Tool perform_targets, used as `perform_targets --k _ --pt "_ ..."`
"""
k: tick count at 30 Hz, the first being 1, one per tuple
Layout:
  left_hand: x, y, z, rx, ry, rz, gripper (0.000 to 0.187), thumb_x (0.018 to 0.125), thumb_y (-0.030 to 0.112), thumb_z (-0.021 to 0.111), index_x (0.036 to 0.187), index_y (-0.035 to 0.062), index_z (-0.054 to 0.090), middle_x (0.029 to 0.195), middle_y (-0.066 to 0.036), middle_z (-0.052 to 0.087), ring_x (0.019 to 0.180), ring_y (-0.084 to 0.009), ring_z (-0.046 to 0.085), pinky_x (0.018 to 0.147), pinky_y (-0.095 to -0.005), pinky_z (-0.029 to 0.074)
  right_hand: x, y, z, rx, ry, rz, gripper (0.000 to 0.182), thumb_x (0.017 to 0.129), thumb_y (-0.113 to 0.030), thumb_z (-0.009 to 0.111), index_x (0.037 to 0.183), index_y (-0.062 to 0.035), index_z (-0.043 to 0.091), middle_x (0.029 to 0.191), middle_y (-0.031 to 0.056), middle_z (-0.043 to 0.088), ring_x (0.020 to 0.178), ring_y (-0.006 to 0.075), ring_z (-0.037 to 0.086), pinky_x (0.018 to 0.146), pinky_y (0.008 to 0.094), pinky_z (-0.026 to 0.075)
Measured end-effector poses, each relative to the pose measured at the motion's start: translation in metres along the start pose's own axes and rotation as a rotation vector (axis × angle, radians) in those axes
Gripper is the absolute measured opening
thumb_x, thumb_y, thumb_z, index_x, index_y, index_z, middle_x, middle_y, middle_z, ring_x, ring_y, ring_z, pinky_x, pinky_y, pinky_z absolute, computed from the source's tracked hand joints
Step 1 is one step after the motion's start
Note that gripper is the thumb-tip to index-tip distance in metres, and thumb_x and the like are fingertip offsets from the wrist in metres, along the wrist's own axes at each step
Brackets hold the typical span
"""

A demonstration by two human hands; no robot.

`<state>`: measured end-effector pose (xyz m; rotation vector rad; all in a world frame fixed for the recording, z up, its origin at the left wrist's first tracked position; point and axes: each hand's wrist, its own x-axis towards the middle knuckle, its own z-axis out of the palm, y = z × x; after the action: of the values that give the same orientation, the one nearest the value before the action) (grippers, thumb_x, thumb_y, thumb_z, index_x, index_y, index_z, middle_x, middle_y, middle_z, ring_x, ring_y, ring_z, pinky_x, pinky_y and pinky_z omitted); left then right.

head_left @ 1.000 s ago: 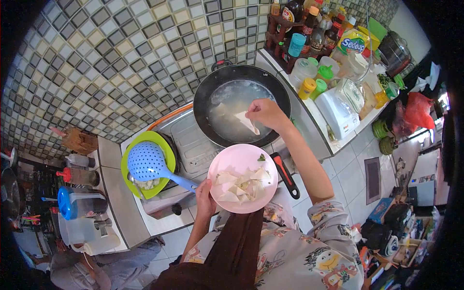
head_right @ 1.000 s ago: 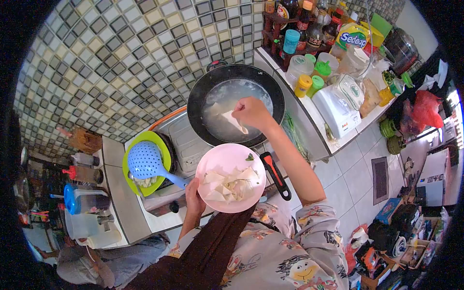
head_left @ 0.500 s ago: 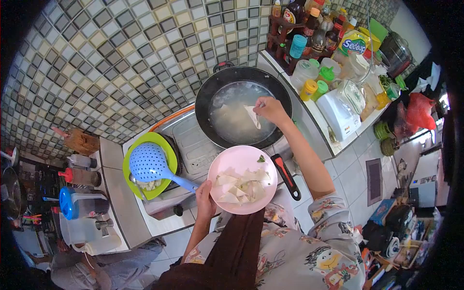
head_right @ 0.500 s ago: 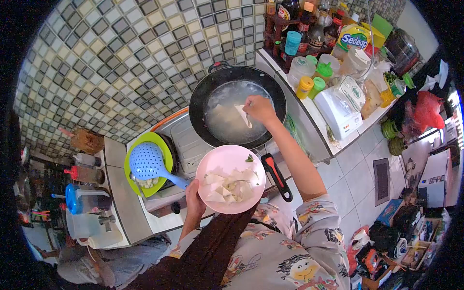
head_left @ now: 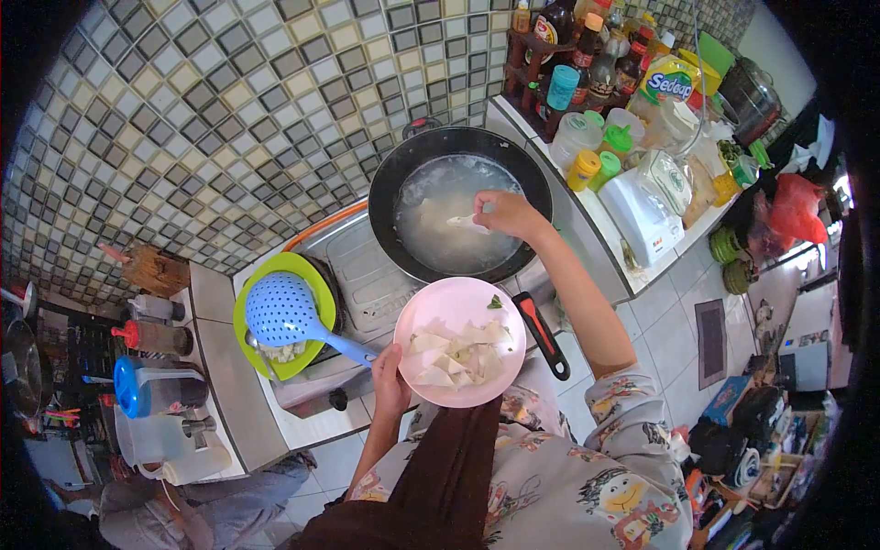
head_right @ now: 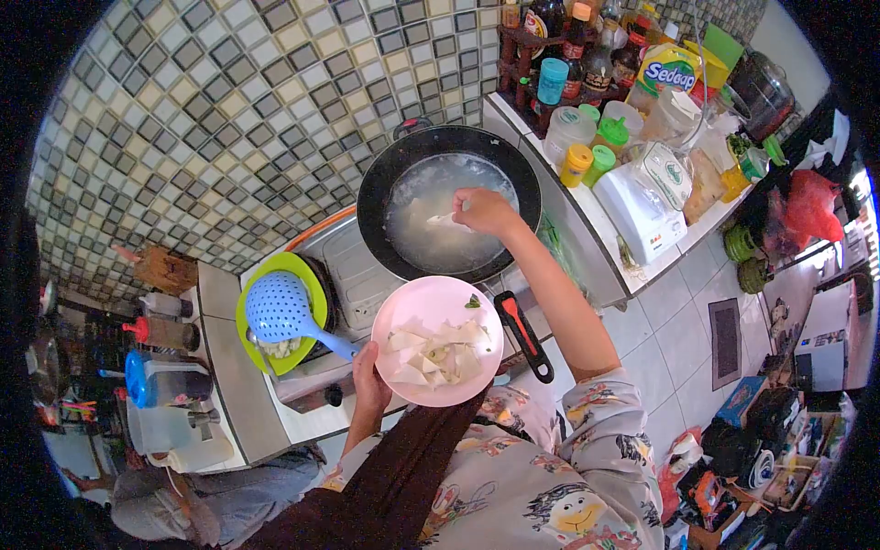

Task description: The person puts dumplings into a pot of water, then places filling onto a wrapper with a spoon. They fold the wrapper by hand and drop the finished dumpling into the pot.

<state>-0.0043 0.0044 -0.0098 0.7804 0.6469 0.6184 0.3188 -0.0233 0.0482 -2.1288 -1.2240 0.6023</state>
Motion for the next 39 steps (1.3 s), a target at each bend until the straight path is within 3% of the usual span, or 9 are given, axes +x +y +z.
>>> perform_targets --k 6,13,15,22,24,28,30,37,39 --pt "0.0 -0.004 -0.006 -0.045 -0.04 0.017 0.028 0.088 0.016 0.047 0.102 -0.0075 0.053 0.093 -0.012 0.06 0.08 -0.0157 0.06 0.072 -0.0272 0.049 0.005 0.003 0.003 -0.01 -0.006 -0.014 0.013 0.073 -0.02 0.06 0.077 -0.0099 0.053 0.076 0.0075 0.06 0.08 0.0211 0.057 0.072 0.0318 0.041" --pt "-0.003 0.0 -0.001 -0.049 -0.008 0.01 0.027 0.088 0.016 0.046 0.101 -0.0068 0.054 0.093 -0.011 0.06 0.082 -0.0158 0.059 0.072 -0.0273 0.049 -0.002 -0.003 0.0 -0.018 -0.051 -0.016 0.013 0.078 -0.02 0.056 0.083 -0.0104 0.049 0.083 0.0105 0.058 0.083 0.0245 0.056 0.073 0.0342 0.041" --pt "-0.003 0.0 -0.001 -0.046 0.01 0.007 0.027 0.088 0.016 0.046 0.101 -0.0066 0.054 0.093 -0.011 0.06 0.082 -0.0157 0.059 0.072 -0.0274 0.049 -0.008 -0.01 -0.004 -0.021 -0.087 -0.021 0.013 0.076 -0.018 0.054 0.085 -0.011 0.049 0.084 0.0139 0.06 0.083 0.0332 0.057 0.071 0.0407 0.042" --pt "-0.001 -0.002 -0.004 -0.033 -0.019 0.009 0.028 0.087 0.018 0.048 0.1 -0.0056 0.054 0.093 -0.011 0.06 0.081 -0.0172 0.059 0.072 -0.0282 0.049 -0.012 -0.014 -0.004 -0.081 -0.168 0.022 0.01 0.078 -0.013 0.048 0.087 -0.0101 0.047 0.086 0.0146 0.06 0.084 0.0334 0.056 0.068 0.041 0.041" --pt "-0.001 -0.002 -0.004 -0.043 -0.033 0.007 0.028 0.088 0.016 0.046 0.102 -0.0064 0.053 0.094 -0.011 0.06 0.082 -0.0159 0.059 0.073 -0.0273 0.049 -0.01 -0.011 -0.001 -0.1 -0.185 0.025 0.012 0.083 -0.02 0.049 0.091 -0.0114 0.044 0.077 0.0125 0.058 0.069 0.0263 0.059 0.062 0.038 0.043" --pt "0.001 -0.009 -0.011 -0.024 -0.019 0.016 0.029 0.087 0.019 0.048 0.101 -0.0064 0.053 0.094 -0.012 0.06 0.083 -0.0176 0.059 0.073 -0.0286 0.049 -0.009 -0.008 0.002 -0.16 -0.132 -0.108 0.012 0.085 -0.02 0.047 0.092 -0.0115 0.044 0.08 0.0121 0.058 0.068 0.0251 0.06 0.061 0.0369 0.043" --pt "0.002 -0.01 -0.014 -0.003 -0.007 0.018 0.032 0.086 0.022 0.049 0.1 -0.0068 0.052 0.094 -0.013 0.059 0.084 -0.0194 0.059 0.074 -0.0297 0.049 -0.013 -0.018 -0.003 -0.033 -0.24 0.009 0.012 0.087 -0.022 0.045 0.093 -0.0117 0.043 0.08 0.0109 0.058 0.072 0.0217 0.06 0.06 0.0361 0.043" --pt "0.002 -0.009 -0.016 0.004 -0.035 0.021 0.033 0.086 0.022 0.048 0.101 -0.0067 0.052 0.095 -0.014 0.059 0.085 -0.0195 0.059 0.075 -0.0297 0.048 -0.008 -0.018 -0.001 0.342 -0.265 0.022 0.007 0.087 -0.019 0.045 0.092 -0.0147 0.043 0.08 0.0021 0.052 0.073 0.0138 0.053 0.056 0.033 0.041" --pt "0.001 -0.008 -0.014 0.005 -0.029 0.021 0.032 0.086 0.022 0.048 0.101 -0.0066 0.052 0.095 -0.014 0.059 0.085 -0.0194 0.059 0.075 -0.0296 0.048 -0.013 -0.031 -0.009 0.305 -0.307 0.265 0.006 0.085 -0.016 0.046 0.09 -0.0152 0.044 0.079 -0.0008 0.048 0.068 0.0117 0.047 0.053 0.0287 0.038"
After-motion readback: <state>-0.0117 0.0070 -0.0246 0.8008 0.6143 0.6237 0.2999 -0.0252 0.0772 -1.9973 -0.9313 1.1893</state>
